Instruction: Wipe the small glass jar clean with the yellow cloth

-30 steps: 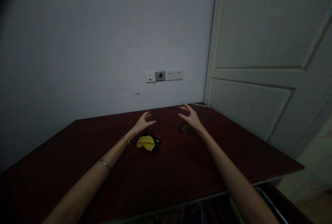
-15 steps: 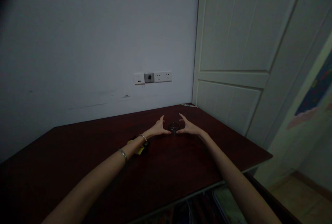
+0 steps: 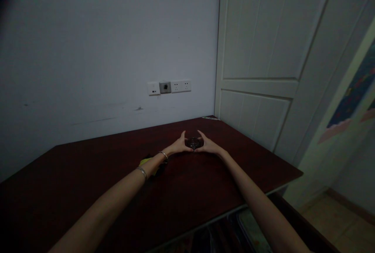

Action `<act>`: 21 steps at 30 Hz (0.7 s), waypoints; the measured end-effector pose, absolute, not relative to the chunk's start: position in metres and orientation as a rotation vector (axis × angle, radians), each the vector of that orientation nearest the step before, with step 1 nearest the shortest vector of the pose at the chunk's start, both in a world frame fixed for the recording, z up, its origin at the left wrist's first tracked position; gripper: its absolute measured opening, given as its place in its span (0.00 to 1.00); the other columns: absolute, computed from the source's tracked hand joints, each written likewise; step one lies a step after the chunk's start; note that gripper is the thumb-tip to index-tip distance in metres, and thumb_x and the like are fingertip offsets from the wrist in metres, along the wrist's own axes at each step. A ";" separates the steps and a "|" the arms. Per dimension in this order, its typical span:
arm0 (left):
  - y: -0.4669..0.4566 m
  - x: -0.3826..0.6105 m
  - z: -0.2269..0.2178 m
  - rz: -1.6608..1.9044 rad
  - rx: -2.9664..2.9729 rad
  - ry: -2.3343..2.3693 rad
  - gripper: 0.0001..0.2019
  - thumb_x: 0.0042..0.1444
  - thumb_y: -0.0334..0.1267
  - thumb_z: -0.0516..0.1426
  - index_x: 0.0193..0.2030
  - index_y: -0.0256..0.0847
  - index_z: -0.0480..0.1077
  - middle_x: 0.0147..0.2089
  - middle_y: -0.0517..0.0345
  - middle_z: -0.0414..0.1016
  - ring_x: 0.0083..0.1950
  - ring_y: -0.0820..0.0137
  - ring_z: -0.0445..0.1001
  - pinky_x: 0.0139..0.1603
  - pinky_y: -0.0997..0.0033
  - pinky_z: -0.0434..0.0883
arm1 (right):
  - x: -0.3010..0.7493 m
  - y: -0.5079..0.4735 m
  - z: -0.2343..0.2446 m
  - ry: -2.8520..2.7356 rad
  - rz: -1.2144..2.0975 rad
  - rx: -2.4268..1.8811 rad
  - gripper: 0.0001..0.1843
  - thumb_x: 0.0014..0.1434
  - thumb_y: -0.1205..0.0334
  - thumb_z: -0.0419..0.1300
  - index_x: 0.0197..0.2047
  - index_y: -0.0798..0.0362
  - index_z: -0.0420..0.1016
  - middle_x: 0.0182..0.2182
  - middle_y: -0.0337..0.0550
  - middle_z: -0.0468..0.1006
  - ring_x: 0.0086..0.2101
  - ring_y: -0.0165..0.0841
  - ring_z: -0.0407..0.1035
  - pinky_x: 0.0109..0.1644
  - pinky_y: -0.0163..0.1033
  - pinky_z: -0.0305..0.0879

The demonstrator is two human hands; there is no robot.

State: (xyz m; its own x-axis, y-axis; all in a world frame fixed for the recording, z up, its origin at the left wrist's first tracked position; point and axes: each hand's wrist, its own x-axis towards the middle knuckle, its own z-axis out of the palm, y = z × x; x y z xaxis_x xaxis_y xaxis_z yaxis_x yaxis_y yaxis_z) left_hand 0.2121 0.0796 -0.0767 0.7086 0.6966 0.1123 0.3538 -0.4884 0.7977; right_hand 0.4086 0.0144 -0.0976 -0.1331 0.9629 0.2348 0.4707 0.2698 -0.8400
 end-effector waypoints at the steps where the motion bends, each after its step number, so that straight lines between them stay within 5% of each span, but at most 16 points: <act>1: 0.080 0.212 -0.078 0.547 2.104 0.792 0.63 0.34 0.38 0.67 0.66 0.28 0.25 0.53 0.34 0.69 0.51 0.53 0.71 0.51 0.57 0.65 | 0.408 0.015 -0.098 -1.738 0.771 -1.313 0.61 0.39 0.59 0.70 0.67 0.52 0.33 0.52 0.54 0.67 0.51 0.40 0.67 0.58 0.50 0.57; 8: 0.086 0.214 -0.086 0.603 2.014 0.764 0.64 0.31 0.37 0.69 0.67 0.31 0.28 0.50 0.39 0.72 0.51 0.55 0.71 0.55 0.55 0.62 | 0.404 0.016 -0.098 -1.739 0.747 -1.328 0.61 0.39 0.60 0.69 0.66 0.55 0.33 0.51 0.53 0.69 0.49 0.40 0.68 0.57 0.49 0.59; 21: 0.082 0.211 -0.077 0.590 2.004 0.842 0.65 0.27 0.38 0.71 0.67 0.30 0.32 0.55 0.33 0.68 0.54 0.52 0.69 0.54 0.60 0.63 | 0.405 0.014 -0.098 -1.674 0.729 -1.318 0.63 0.36 0.58 0.71 0.66 0.55 0.34 0.49 0.53 0.70 0.49 0.40 0.68 0.58 0.50 0.57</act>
